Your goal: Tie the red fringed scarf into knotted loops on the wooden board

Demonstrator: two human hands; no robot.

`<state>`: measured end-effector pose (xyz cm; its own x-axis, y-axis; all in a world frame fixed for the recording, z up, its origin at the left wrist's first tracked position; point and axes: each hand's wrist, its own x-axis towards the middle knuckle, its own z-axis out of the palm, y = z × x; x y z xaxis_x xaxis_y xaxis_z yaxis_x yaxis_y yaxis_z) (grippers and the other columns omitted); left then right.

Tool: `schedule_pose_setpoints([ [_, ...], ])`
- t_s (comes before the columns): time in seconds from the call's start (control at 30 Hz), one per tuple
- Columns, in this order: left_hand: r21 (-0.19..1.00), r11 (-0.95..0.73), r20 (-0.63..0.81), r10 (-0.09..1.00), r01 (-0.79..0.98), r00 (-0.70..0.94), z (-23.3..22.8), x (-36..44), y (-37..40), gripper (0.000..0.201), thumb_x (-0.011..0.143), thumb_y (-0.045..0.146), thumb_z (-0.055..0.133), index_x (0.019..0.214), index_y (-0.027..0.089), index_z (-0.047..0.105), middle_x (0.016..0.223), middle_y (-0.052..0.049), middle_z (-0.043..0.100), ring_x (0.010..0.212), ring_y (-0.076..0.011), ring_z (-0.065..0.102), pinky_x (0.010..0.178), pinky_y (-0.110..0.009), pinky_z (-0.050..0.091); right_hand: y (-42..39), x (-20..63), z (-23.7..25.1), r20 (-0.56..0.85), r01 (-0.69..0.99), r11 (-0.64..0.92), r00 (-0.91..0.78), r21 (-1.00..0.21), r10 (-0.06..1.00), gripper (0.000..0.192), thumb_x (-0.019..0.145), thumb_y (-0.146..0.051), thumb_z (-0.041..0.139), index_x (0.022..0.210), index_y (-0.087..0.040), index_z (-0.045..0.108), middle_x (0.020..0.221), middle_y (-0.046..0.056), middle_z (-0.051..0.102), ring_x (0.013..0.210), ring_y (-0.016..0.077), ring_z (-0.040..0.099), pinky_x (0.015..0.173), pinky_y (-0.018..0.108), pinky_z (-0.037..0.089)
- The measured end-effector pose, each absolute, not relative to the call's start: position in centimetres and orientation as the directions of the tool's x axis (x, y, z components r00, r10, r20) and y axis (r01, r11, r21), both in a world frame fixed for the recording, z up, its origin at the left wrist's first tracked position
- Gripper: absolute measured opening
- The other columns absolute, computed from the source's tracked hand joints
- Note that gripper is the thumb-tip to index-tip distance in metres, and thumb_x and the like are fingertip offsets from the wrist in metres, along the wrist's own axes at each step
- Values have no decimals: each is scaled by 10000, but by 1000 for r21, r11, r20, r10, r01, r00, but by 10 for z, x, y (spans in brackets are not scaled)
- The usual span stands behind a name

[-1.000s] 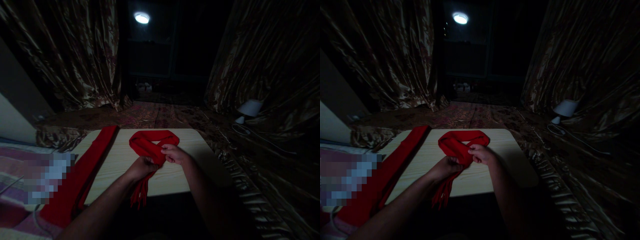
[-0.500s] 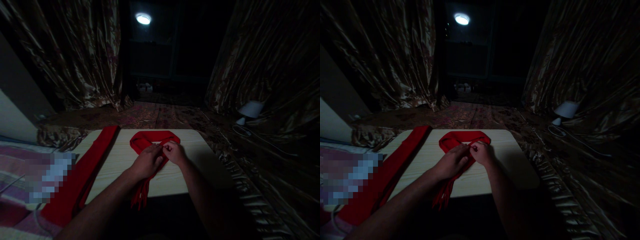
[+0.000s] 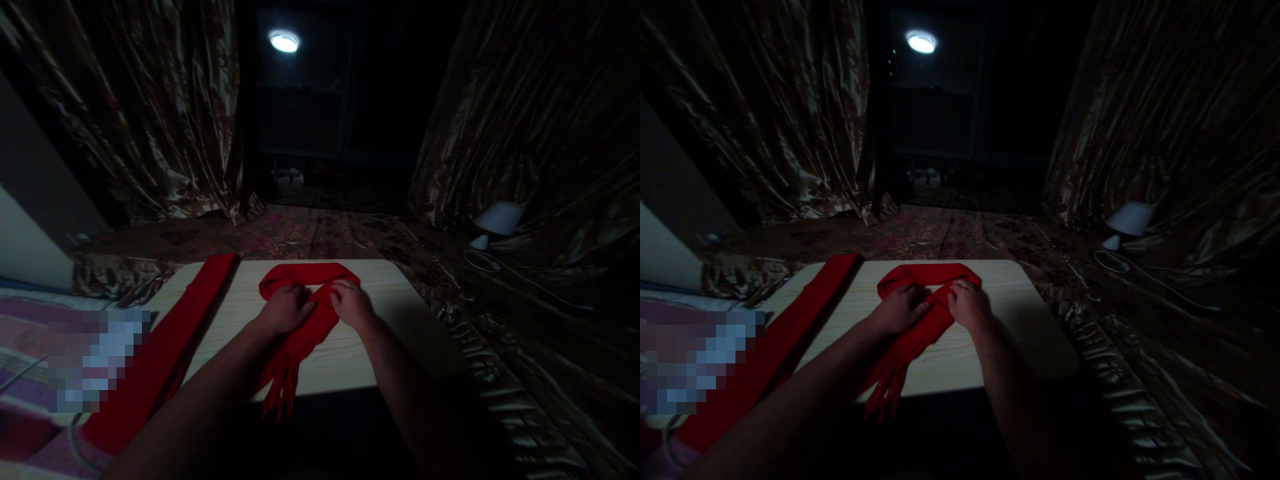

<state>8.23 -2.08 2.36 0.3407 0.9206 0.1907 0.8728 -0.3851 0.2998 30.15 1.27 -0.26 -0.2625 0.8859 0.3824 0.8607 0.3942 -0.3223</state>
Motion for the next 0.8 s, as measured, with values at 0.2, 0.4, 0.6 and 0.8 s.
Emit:
schedule_pose_setpoints([
  [0.2, 175, -278, 162, 954, 945, 251, 4, 67, 0, 749, 958, 577, 341, 1326, -38, 558, 1397, -308, 536, 1364, -366, 462, 1127, -403, 319, 19, 300, -10, 245, 885, 378, -315, -272, 917, 547, 968, -391, 476, 1380, -46, 582, 1476, 189, 527, 1414, 260, 428, 1180, 345, 303],
  [0.4, 157, -167, 126, 981, 973, 148, 8, 60, 7, 802, 889, 632, 406, 1315, -28, 569, 1381, -313, 547, 1336, -422, 453, 1087, -465, 325, 20, 296, -9, 165, 939, 290, -262, -183, 951, 752, 965, -493, 454, 1468, 64, 433, 1548, 278, 387, 1490, 322, 302, 1208, 391, 231],
  [0.6, 189, -145, 196, 975, 971, 107, 2, 45, 20, 639, 881, 631, 424, 1112, 82, 654, 1182, -232, 663, 1195, -386, 527, 1033, -447, 362, 24, 300, -5, 142, 956, 227, -202, -186, 969, 868, 910, -628, 476, 1498, 7, 413, 1553, 265, 390, 1442, 341, 373, 1172, 409, 276],
  [0.8, 299, -68, 209, 978, 952, 5, -3, 47, 16, 593, 869, 597, 448, 1169, 103, 580, 1263, -217, 629, 1215, -407, 501, 964, -479, 418, 33, 297, -5, 112, 965, 209, -193, -158, 975, 951, 888, -653, 486, 1556, -2, 300, 1571, 253, 366, 1456, 361, 337, 1176, 436, 255],
])
